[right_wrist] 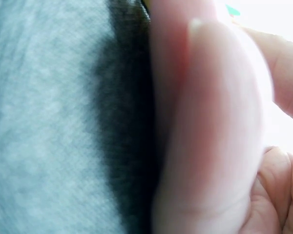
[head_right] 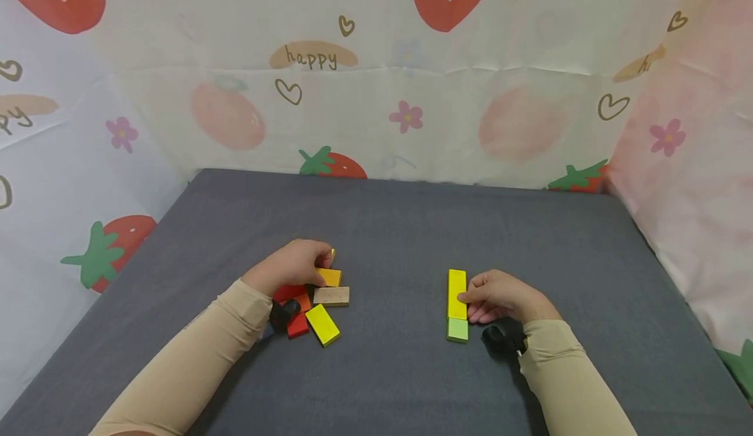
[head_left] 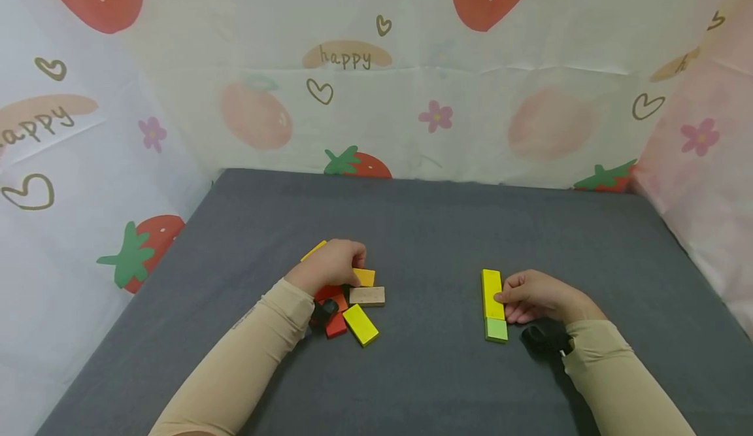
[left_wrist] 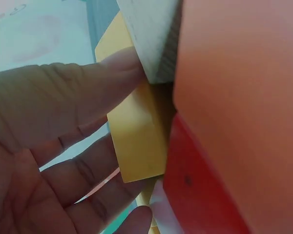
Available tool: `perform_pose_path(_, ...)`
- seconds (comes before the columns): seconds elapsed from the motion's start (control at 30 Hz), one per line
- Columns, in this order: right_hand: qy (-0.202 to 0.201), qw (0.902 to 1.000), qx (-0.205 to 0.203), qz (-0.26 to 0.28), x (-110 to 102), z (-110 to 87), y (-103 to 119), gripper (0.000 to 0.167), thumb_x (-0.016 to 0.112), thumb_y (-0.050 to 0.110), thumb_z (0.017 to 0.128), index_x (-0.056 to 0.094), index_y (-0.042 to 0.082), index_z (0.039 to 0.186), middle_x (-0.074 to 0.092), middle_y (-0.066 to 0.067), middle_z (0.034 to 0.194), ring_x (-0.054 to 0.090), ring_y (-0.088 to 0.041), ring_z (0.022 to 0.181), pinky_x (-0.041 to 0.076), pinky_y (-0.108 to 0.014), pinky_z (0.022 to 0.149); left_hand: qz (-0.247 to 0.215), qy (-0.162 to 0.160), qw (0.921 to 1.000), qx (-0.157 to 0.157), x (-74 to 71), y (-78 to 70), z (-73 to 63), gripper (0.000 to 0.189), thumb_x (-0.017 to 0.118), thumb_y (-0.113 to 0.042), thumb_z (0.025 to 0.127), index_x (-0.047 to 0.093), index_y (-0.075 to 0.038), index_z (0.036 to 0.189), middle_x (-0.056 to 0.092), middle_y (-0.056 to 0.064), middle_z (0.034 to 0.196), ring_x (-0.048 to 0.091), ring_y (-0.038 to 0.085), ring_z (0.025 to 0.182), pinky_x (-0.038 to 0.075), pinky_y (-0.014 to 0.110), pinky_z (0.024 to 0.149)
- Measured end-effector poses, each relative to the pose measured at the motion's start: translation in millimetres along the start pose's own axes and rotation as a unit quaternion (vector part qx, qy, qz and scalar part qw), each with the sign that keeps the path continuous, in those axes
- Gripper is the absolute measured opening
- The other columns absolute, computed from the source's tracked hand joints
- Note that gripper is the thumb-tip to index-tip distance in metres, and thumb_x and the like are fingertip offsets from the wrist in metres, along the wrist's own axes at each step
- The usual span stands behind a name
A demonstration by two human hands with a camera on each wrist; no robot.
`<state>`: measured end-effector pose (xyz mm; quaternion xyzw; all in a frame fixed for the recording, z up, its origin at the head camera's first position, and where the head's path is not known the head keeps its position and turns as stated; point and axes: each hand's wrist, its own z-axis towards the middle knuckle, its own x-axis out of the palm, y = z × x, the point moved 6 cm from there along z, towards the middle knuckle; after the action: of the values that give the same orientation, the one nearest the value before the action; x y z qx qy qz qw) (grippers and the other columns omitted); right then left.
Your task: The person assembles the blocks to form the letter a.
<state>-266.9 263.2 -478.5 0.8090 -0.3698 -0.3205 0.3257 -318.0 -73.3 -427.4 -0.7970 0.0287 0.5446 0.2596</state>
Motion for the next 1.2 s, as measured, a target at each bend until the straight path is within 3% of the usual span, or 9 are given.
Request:
perform_pose_path(0.2, 0.002, 1.0000, 0.003, 0.002, 0, 0.6, 0, 0.022, 0.065, 0.025, 0.093, 0.060, 0.011, 0.078, 0.067, 0.001, 0.065, 0.063, -0.006, 0.055, 0.054, -0.021, 0.056, -0.009, 0.002, 0.9999, 0.004, 0.9, 2.3, -0.4, 0.024, 0.078, -0.010, 0.080, 0.055, -0.013, 0.084, 0.056, 0.002, 0.082, 0.052, 0.018, 0.078, 0.044, 0.026, 0.066)
perform_pose_path(0.4, 0.000, 1.0000, 0.006, 0.003, 1, 0.9, 0, 0.022, 0.065, 0.025, 0.093, 0.060, 0.011, 0.078, 0.067, 0.001, 0.065, 0.063, -0.007, 0.055, 0.054, -0.021, 0.056, -0.026, 0.001, 0.9996, 0.009, -1.1, 8.2, -1.0, 0.011, 0.070, -0.005, 0.083, 0.069, -0.012, 0.092, 0.064, 0.003, 0.091, 0.054, 0.018, 0.080, 0.049, 0.029, 0.073)
perform_pose_path(0.67, 0.002, 1.0000, 0.001, 0.004, 0, -0.1, 0, 0.022, 0.065, 0.024, 0.094, 0.059, 0.010, 0.077, 0.067, 0.001, 0.066, 0.063, -0.006, 0.056, 0.053, -0.021, 0.056, -0.046, -0.002, 0.9988, -0.017, -6.4, 6.4, -0.2, 0.007, 0.069, -0.007, 0.087, 0.069, -0.013, 0.091, 0.063, 0.004, 0.092, 0.055, 0.020, 0.081, 0.050, 0.029, 0.072)
perform_pose_path(0.9, 0.010, 0.9999, -0.010, 0.006, 0, -0.2, 0, 0.023, 0.064, 0.024, 0.094, 0.058, 0.011, 0.077, 0.067, 0.001, 0.067, 0.064, -0.006, 0.057, 0.053, -0.021, 0.056, -0.051, -0.021, 0.9984, -0.013, -14.8, -9.4, 6.6, 0.008, 0.069, -0.011, 0.089, 0.070, -0.013, 0.097, 0.065, 0.004, 0.096, 0.056, 0.019, 0.084, 0.052, 0.030, 0.076)
perform_pose_path(1.2, 0.019, 0.9995, -0.023, 0.008, 0, -1.6, 0, 0.022, 0.064, 0.025, 0.094, 0.060, 0.011, 0.078, 0.068, 0.002, 0.068, 0.064, -0.005, 0.057, 0.053, -0.020, 0.056, -0.036, -0.017, 0.9983, 0.043, -13.4, -46.3, 24.0, 0.007, 0.067, -0.011, 0.090, 0.070, -0.012, 0.097, 0.067, 0.003, 0.097, 0.057, 0.017, 0.083, 0.052, 0.030, 0.078)
